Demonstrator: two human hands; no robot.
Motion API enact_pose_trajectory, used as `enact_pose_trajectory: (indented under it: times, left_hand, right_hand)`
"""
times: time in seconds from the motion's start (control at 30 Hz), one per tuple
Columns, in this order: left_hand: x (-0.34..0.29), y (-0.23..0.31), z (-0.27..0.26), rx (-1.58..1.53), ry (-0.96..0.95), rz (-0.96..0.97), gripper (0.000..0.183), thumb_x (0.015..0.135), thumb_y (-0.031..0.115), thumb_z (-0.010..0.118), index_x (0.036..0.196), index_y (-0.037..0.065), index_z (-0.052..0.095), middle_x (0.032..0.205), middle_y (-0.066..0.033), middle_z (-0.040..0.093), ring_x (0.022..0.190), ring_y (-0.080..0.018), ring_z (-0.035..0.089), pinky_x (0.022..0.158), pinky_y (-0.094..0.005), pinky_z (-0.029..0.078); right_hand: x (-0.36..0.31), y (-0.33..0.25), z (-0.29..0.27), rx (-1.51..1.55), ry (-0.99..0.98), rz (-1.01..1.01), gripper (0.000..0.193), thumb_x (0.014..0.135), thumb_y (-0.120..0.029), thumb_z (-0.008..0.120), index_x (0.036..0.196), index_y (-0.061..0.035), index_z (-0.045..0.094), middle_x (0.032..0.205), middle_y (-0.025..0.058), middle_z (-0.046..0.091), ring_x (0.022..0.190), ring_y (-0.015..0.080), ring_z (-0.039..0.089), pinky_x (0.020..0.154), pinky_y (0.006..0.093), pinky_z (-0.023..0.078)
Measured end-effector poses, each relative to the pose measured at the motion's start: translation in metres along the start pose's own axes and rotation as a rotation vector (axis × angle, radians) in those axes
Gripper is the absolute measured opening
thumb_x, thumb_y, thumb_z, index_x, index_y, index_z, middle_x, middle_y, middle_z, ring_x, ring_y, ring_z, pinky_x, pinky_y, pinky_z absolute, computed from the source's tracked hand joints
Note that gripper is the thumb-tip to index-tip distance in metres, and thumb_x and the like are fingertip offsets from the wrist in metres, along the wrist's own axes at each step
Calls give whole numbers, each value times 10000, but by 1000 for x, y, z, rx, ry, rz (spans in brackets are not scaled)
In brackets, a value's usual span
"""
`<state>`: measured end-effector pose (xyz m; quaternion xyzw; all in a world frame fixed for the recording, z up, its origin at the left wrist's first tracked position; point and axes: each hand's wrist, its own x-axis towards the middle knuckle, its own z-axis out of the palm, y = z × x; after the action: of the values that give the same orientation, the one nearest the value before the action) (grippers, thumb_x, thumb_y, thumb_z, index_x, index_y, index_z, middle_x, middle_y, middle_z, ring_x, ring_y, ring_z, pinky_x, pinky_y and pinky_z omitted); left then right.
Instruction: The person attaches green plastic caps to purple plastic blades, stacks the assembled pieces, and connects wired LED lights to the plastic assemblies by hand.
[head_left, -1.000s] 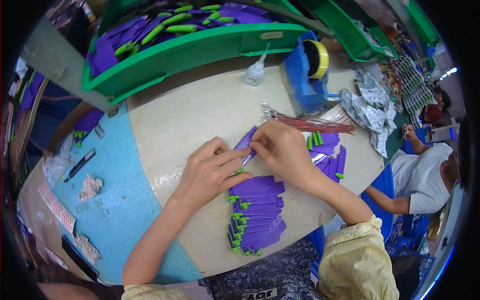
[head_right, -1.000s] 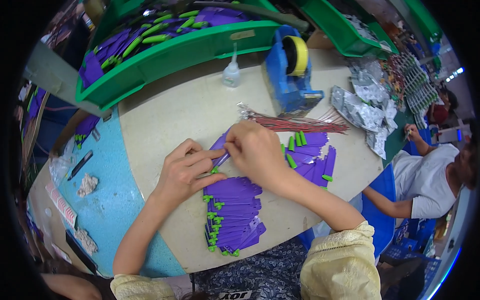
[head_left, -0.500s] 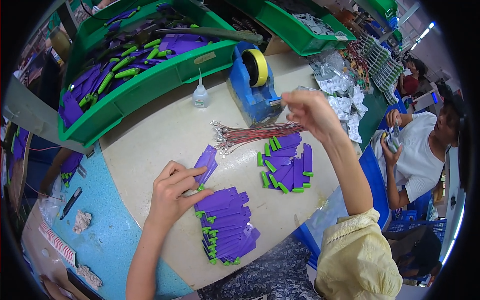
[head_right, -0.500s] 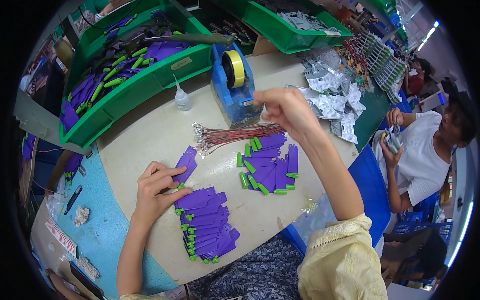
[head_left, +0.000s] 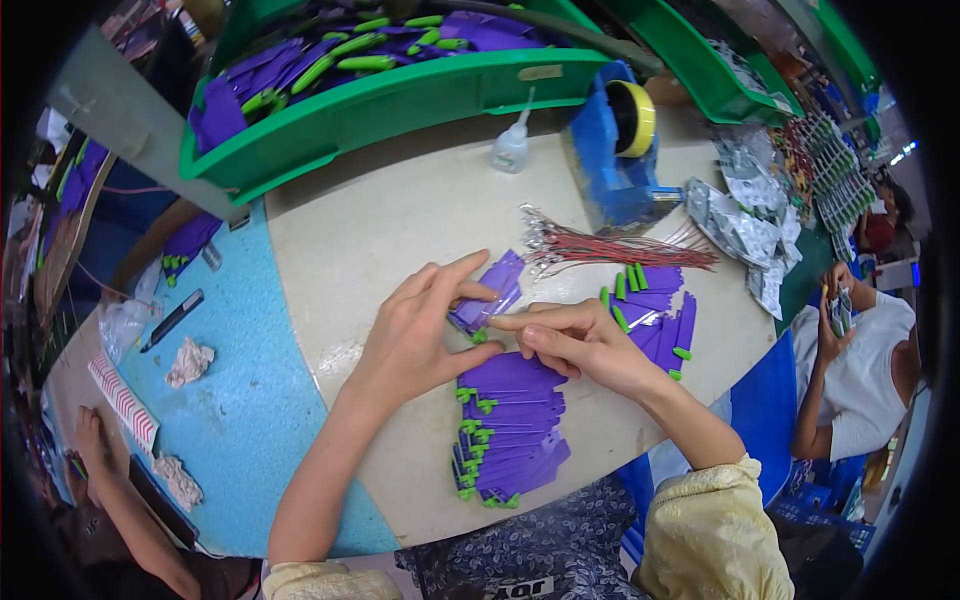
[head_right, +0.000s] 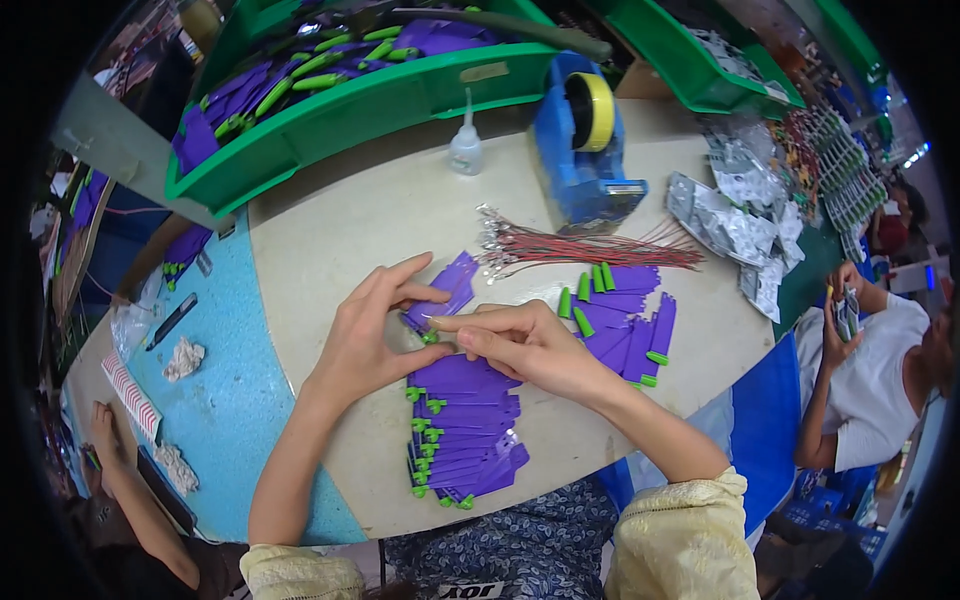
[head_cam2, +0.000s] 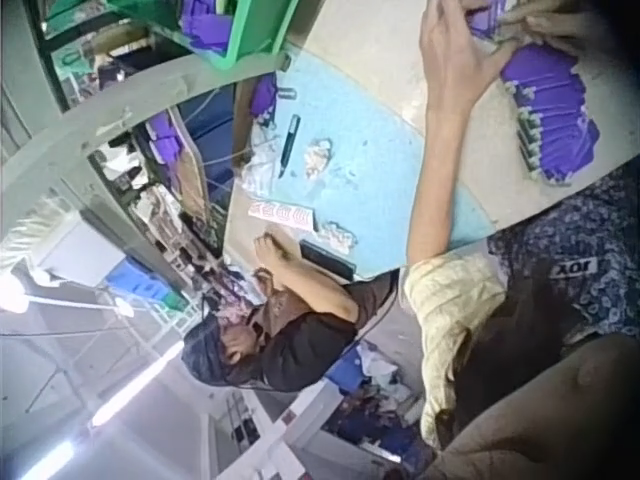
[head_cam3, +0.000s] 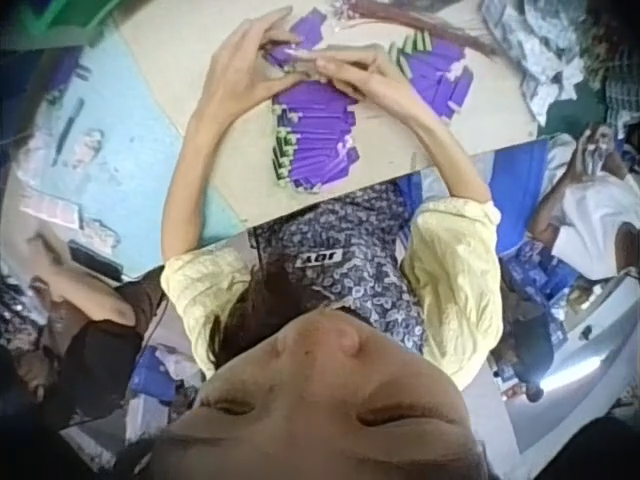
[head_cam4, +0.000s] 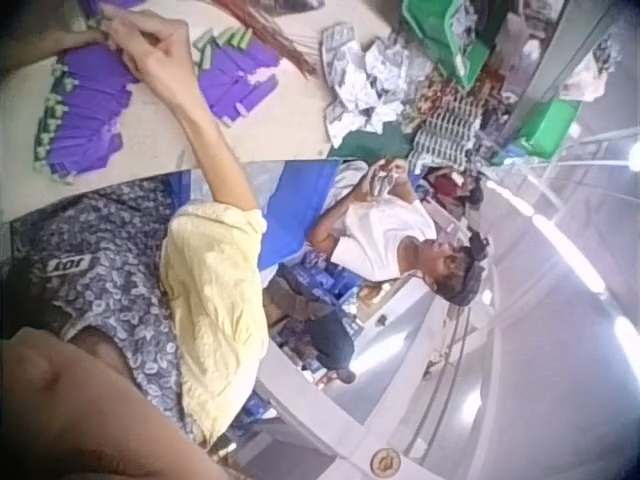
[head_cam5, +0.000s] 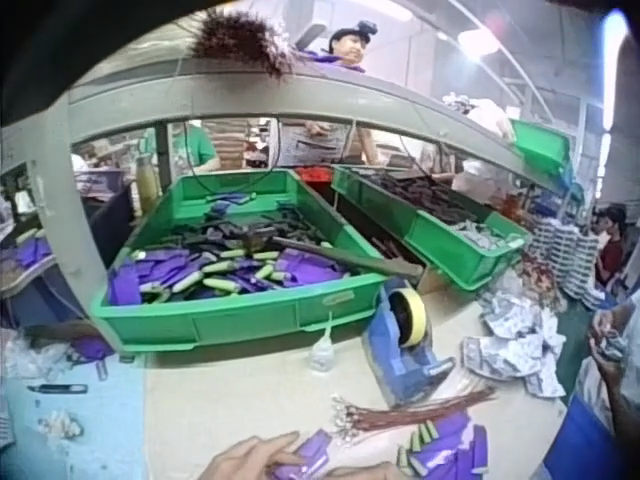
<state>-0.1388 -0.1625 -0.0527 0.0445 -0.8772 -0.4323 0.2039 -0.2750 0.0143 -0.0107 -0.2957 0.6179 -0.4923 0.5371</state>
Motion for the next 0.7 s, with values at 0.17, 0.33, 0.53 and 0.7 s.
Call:
enact_pose_trajectory:
  times: [0.17,0.33,0.53,0.7]
  left_hand:
    - [-7,-3,-6,50,-39,-6,798,647,168,844,1349,63,480,1059,-47,695,948,-253,603,857,-363,502]
    - [-19,2,-2,123,78,59,556,676,156,826,1173,58,598,1012,-69,627,892,-233,606,736,-336,531]
    - [-23,1,7,247,126,152,274,715,135,788,970,71,712,1044,-80,563,854,-214,583,665,-317,526]
    - [-14,3,1,387,117,38,410,704,90,711,1111,58,686,1120,-102,544,925,-265,529,756,-386,449]
  right_hand:
    - [16,9,11,-117,16,-1,331,991,-242,600,1268,-72,660,723,-12,541,512,38,424,458,212,301]
    - [18,5,12,-212,80,88,289,974,-154,602,1242,-77,677,698,-11,554,561,25,401,466,232,313]
    - [20,6,5,-970,510,-507,148,911,-38,641,1020,25,719,654,19,562,591,72,465,504,265,361]
    - [21,-5,-27,-768,704,-452,65,832,0,702,895,11,698,718,108,634,556,152,587,526,286,457]
